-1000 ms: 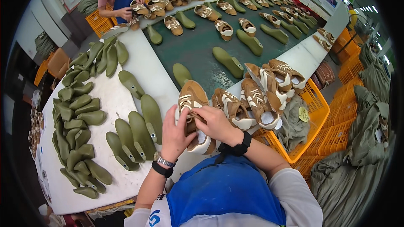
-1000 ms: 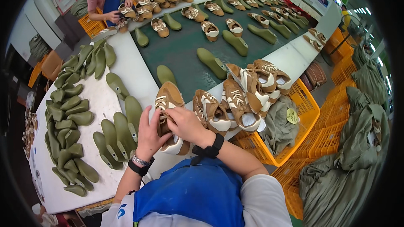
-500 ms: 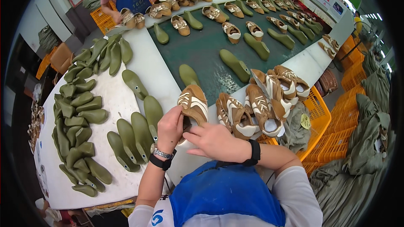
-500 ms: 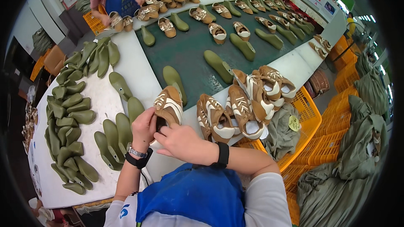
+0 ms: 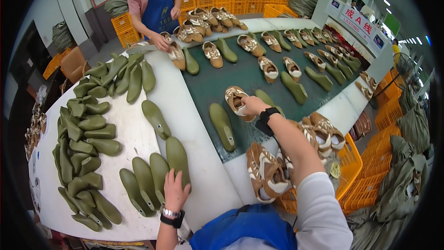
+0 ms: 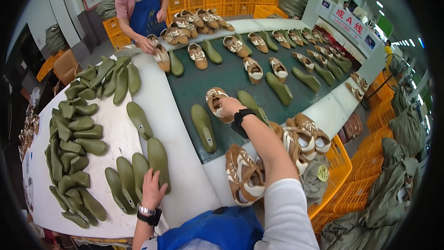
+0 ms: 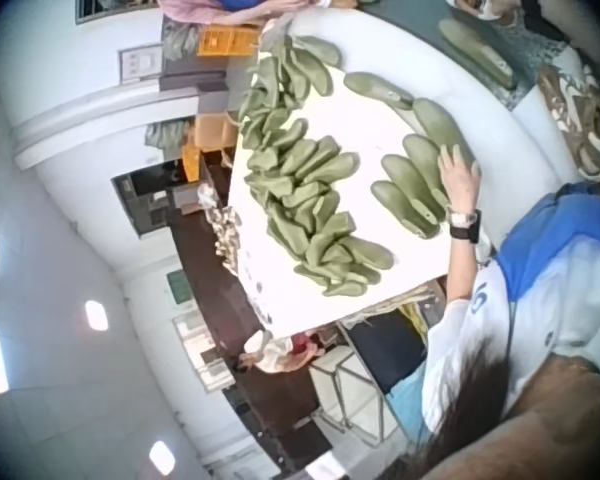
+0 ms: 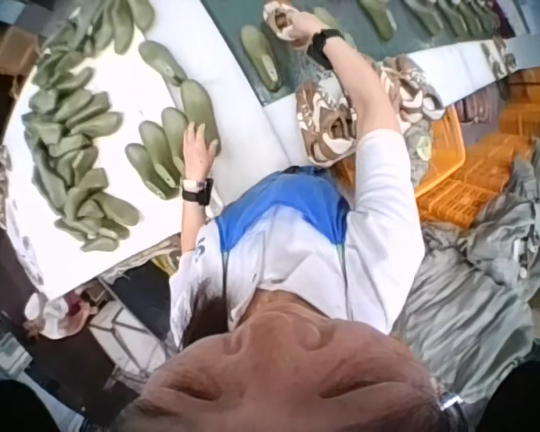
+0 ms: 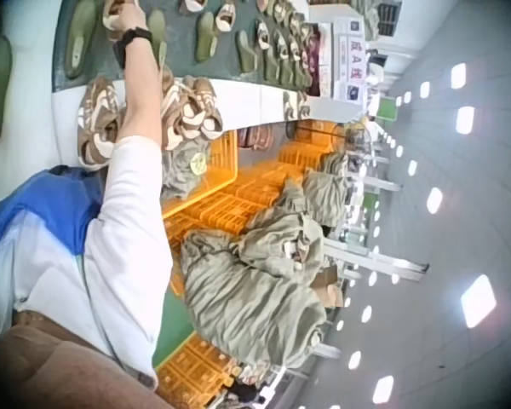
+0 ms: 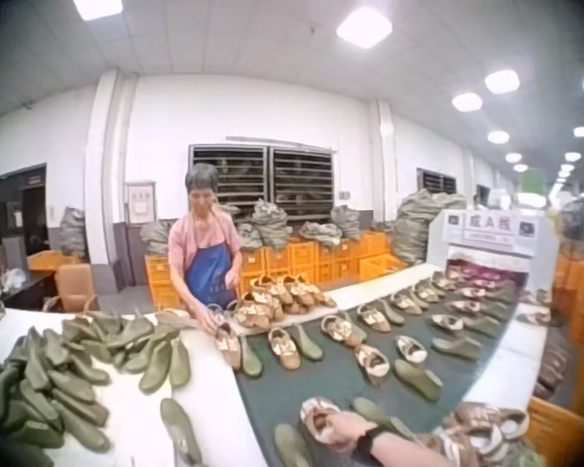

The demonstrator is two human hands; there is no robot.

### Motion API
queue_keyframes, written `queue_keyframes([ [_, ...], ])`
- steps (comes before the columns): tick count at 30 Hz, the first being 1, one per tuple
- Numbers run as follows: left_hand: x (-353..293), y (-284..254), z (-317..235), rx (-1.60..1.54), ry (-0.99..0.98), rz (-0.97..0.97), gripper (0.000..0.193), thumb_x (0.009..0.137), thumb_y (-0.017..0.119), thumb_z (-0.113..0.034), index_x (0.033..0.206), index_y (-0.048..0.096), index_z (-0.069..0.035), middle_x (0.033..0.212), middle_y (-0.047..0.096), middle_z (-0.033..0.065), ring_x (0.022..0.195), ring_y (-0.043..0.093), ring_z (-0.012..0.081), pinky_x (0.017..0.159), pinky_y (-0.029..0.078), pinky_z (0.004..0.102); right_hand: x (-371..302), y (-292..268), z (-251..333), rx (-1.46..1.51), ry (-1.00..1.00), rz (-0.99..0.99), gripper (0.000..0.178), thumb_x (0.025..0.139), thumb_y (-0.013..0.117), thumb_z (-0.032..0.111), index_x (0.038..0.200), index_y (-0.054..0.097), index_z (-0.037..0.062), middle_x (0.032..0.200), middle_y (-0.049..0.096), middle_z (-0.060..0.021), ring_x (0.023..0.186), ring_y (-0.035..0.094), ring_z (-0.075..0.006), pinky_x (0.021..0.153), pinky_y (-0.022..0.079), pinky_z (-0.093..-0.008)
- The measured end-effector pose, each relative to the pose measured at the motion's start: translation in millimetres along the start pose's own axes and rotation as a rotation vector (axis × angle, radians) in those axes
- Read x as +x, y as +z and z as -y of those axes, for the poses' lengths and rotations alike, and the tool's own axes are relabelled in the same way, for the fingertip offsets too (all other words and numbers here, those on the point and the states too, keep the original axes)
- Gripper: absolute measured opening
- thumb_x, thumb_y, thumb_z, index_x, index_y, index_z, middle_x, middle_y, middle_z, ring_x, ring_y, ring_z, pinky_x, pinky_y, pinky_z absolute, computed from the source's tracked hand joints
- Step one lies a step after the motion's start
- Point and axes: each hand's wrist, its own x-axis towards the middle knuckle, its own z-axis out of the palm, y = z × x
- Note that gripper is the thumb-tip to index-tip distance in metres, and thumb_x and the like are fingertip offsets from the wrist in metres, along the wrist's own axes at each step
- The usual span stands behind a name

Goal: Organizing and pairing shoes and shoe lasts on a workbench in a factory setting.

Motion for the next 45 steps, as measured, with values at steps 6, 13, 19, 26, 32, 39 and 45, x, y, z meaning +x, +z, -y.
queue_keyframes([
  [6,-6,11,2,-0.313,-0.226,0.101,0.064,0.073,0.065,-0.006,0.130,0.038,-0.013,0.135,0.025,0.0338,0.118,0.038,0.0482,0.095,0.039,0.0440,45,40,-34,0.303,0.053,-0.344,0.052,0.071,0.058,0.006,0.122,0.049,0.0114,0.116,0.053,-0.0247,0.106,0.052,-0.0406,0.090,0.044,-0.0424],
  [13,-13,37,15,-0.236,-0.183,-0.027,0.062,0.074,0.059,-0.002,0.131,0.034,-0.012,0.133,0.023,0.0382,0.114,0.038,0.0525,0.092,0.041,0.0462,-74,16,29,0.087,-0.290,0.146,0.026,0.069,0.059,0.016,0.091,0.067,0.0053,0.085,0.066,-0.0141,0.080,0.063,-0.0330,0.072,0.049,-0.0415],
  [19,-21,38,-2,-0.219,-0.144,0.002,0.059,0.075,0.057,-0.003,0.129,0.035,-0.011,0.133,0.026,0.0376,0.106,0.045,0.0521,0.083,0.046,0.0477,-273,58,63,-0.187,-0.292,0.354,0.027,0.064,0.072,0.029,0.074,0.066,0.0053,0.075,0.061,-0.0122,0.069,0.062,-0.0298,0.057,0.047,-0.0409],
  [26,-41,12,-35,-0.111,-0.017,0.278,0.057,0.074,0.066,-0.015,0.125,0.042,-0.010,0.115,0.049,0.0291,0.086,0.056,0.0452,0.074,0.049,0.0462,-326,77,61,-0.131,0.058,-0.284,0.057,0.060,0.075,0.025,0.111,0.053,0.0093,0.101,0.054,-0.0061,0.089,0.050,-0.0241,0.076,0.038,-0.0357],
  [32,-20,-19,-104,0.165,0.326,-0.101,0.067,0.073,0.069,-0.019,0.130,0.038,-0.005,0.116,0.048,0.0262,0.103,0.052,0.0383,0.087,0.044,0.0422,-316,86,65,0.148,-0.132,-0.439,0.036,0.065,0.071,0.022,0.093,0.054,0.0086,0.086,0.055,-0.0074,0.081,0.054,-0.0253,0.072,0.042,-0.0364],
  [39,4,8,-148,-1.096,0.036,0.238,0.074,0.078,0.058,-0.001,0.140,0.018,-0.003,0.124,0.047,0.0156,0.108,0.053,0.0219,0.089,0.044,0.0307,-312,67,144,0.257,-0.524,-0.492,0.027,0.070,0.065,0.017,0.093,0.055,0.0069,0.083,0.054,-0.0073,0.076,0.056,-0.0242,0.066,0.045,-0.0339],
  [45,-3,-11,-139,-0.898,0.124,0.075,0.068,0.081,0.052,-0.006,0.140,0.018,0.001,0.119,0.053,0.0201,0.105,0.056,0.0231,0.088,0.045,0.0322,-301,30,133,0.403,-0.264,-0.698,0.031,0.074,0.068,0.019,0.102,0.061,0.0074,0.090,0.059,-0.0085,0.080,0.060,-0.0253,0.065,0.050,-0.0332],
])
